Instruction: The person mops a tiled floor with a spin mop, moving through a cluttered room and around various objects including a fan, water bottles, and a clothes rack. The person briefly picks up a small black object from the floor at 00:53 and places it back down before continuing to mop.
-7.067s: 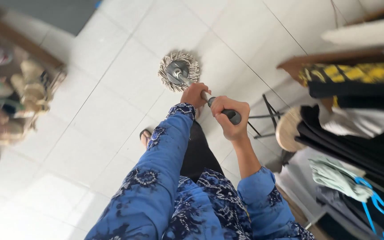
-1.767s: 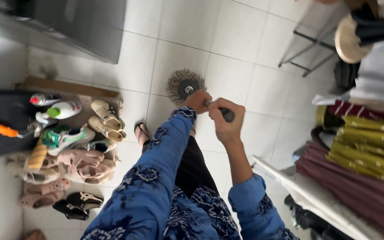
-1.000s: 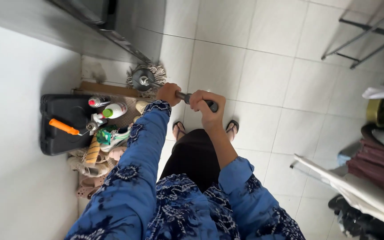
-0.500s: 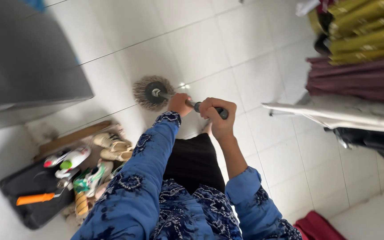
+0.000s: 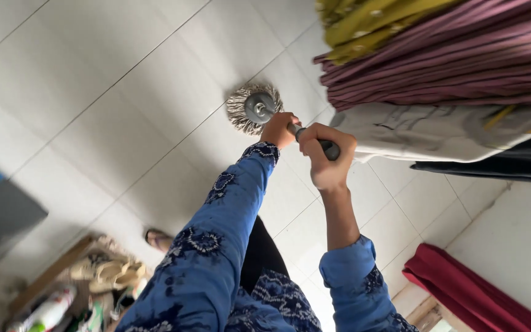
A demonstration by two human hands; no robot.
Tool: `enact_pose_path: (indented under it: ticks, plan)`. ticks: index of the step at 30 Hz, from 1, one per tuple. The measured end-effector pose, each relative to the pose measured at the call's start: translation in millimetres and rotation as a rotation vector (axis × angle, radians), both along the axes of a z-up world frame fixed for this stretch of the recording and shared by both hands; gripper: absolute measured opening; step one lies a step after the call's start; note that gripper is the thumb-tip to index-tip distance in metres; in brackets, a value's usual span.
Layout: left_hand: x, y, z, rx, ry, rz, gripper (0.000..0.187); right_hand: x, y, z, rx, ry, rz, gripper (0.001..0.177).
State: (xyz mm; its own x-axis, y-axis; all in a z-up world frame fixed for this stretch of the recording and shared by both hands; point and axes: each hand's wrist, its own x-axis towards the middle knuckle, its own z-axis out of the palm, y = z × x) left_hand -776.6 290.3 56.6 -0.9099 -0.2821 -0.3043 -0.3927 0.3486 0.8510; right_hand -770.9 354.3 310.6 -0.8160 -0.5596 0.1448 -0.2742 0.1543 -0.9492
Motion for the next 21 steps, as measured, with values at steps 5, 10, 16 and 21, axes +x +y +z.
enact_pose_path:
  ticks: [5,10,16,21]
  plan:
    - [-88,28,-12,0.020,0.020,-0.066,0.023,-61,30,-13,-0.020,0.107,-0.066,0.023]
    - [-126,44,-43,0.120,0.125,-0.109,0.031,-76,43,-34,-0.024,0.232,-0.029,0.022]
    - [-100,44,-48,0.130,0.041,-0.132,0.031,-54,51,-55,-0.043,0.223,0.106,0.021]
    - [-48,29,-16,0.113,-0.064,0.040,0.029,-34,48,-42,-0.099,0.157,0.211,0.019]
